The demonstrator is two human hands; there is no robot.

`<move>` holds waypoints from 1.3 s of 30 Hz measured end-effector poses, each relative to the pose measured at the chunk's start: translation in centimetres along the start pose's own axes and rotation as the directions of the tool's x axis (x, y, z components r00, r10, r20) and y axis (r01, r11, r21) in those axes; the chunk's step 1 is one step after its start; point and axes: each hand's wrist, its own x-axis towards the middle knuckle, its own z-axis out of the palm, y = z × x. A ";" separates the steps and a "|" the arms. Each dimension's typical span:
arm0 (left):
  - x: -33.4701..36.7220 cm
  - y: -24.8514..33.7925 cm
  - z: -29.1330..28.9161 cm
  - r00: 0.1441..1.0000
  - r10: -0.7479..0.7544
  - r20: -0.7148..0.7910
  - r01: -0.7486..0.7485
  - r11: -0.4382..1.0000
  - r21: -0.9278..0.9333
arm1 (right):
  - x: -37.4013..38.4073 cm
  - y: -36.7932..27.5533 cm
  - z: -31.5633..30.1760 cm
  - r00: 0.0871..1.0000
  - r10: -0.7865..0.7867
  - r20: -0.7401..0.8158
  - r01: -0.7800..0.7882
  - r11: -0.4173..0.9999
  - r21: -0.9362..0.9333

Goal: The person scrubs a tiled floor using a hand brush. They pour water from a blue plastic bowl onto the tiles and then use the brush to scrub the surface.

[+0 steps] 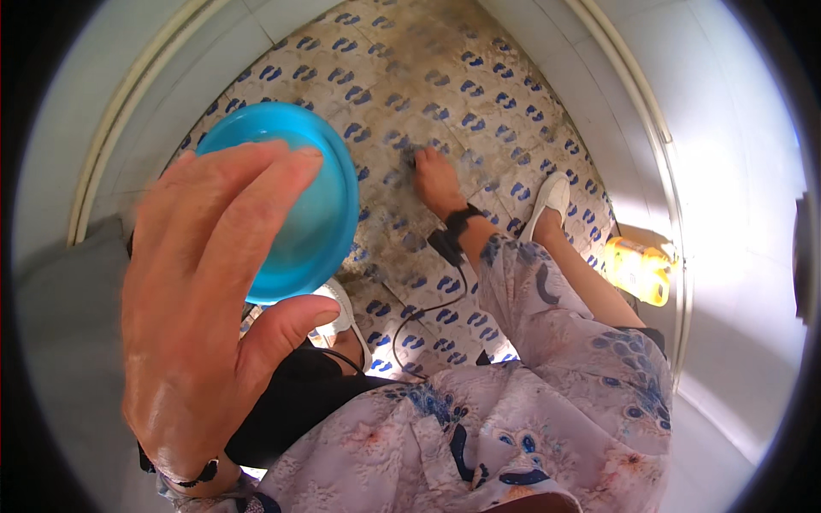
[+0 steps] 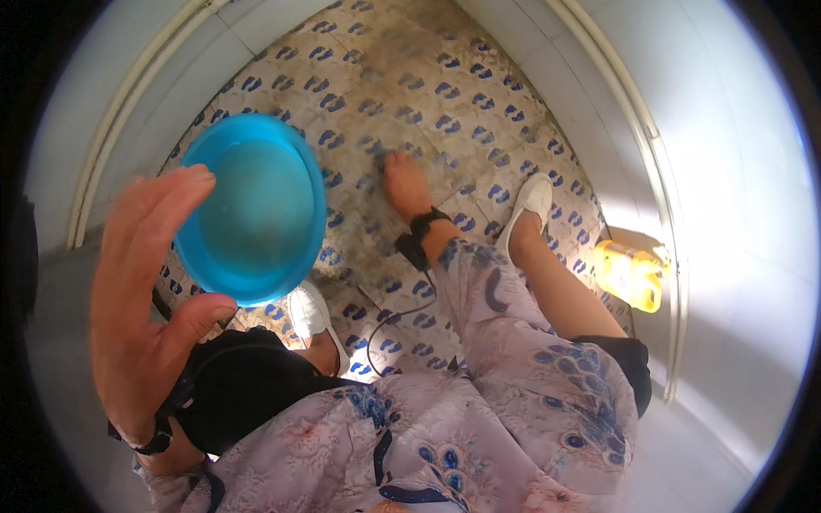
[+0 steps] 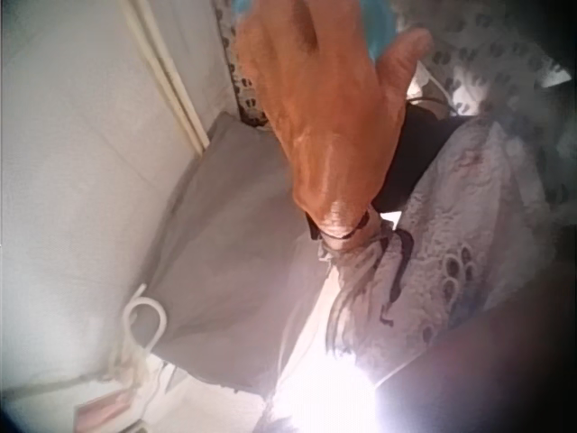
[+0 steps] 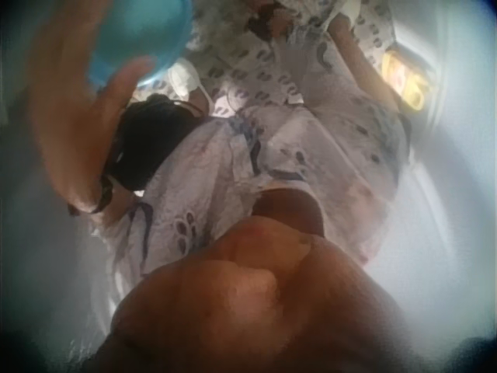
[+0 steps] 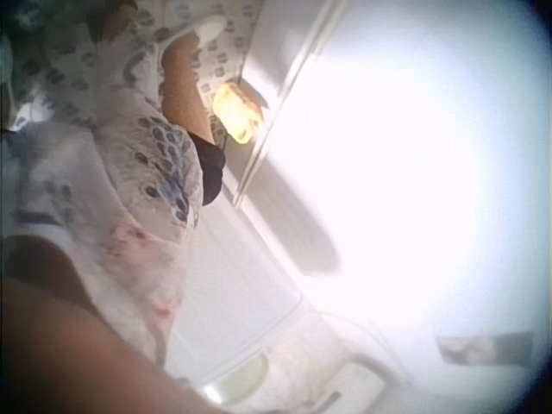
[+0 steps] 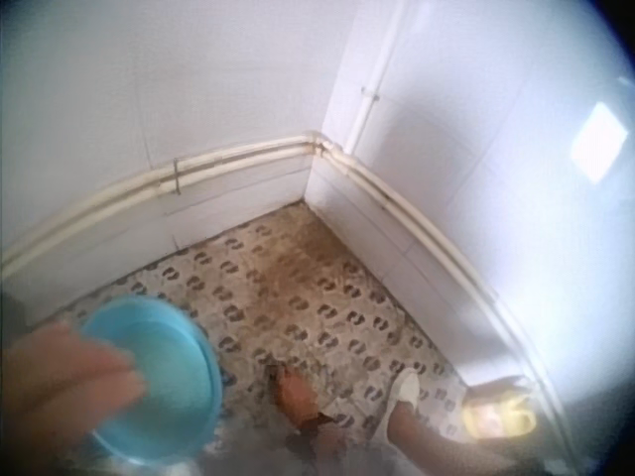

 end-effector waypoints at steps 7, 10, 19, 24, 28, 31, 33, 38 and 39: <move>0.5 -0.4 1.0 0.999 0.012 -0.043 -0.014 0.999 -0.040 | -1.6 2.0 0.2 0.999 -0.038 0.018 0.041 0.979 -0.201; -0.8 -0.4 0.0 0.998 -0.058 -0.038 0.058 0.998 -0.007 | -8.0 0.0 -2.1 0.951 -0.101 0.291 0.106 0.994 -0.004; -0.4 0.1 0.3 1.000 0.013 -0.009 -0.013 0.999 0.035 | -6.6 0.1 -0.3 0.991 -0.029 0.134 0.033 0.999 -0.026; 0.4 -0.3 0.9 0.999 0.005 -0.043 -0.005 1.000 -0.010 | 1.1 -0.4 -0.1 0.991 -0.032 0.133 0.048 0.991 -0.121; 0.9 -0.8 1.7 0.998 0.011 -0.063 -0.013 0.999 -0.036 | -1.9 1.7 -0.8 0.998 -0.044 0.042 0.047 0.997 -0.062; -0.1 -1.0 1.1 0.994 -0.044 -0.100 0.036 0.996 -0.086 | -8.4 0.8 -1.5 0.987 -0.138 0.082 0.137 0.990 0.020; -0.9 -0.5 0.1 0.993 -0.086 -0.082 0.084 0.996 -0.032 | -11.6 -0.6 -2.6 0.968 -0.170 0.184 0.163 0.985 0.051; 0.1 -0.8 1.3 0.999 0.013 -0.037 -0.015 0.998 -0.066 | -11.0 8.4 -4.8 0.982 0.113 0.150 -0.078 0.972 -0.222; 0.2 -0.9 1.5 0.999 0.013 -0.038 -0.015 0.999 -0.052 | -8.7 9.3 -5.8 0.970 0.207 0.128 -0.161 0.940 -0.299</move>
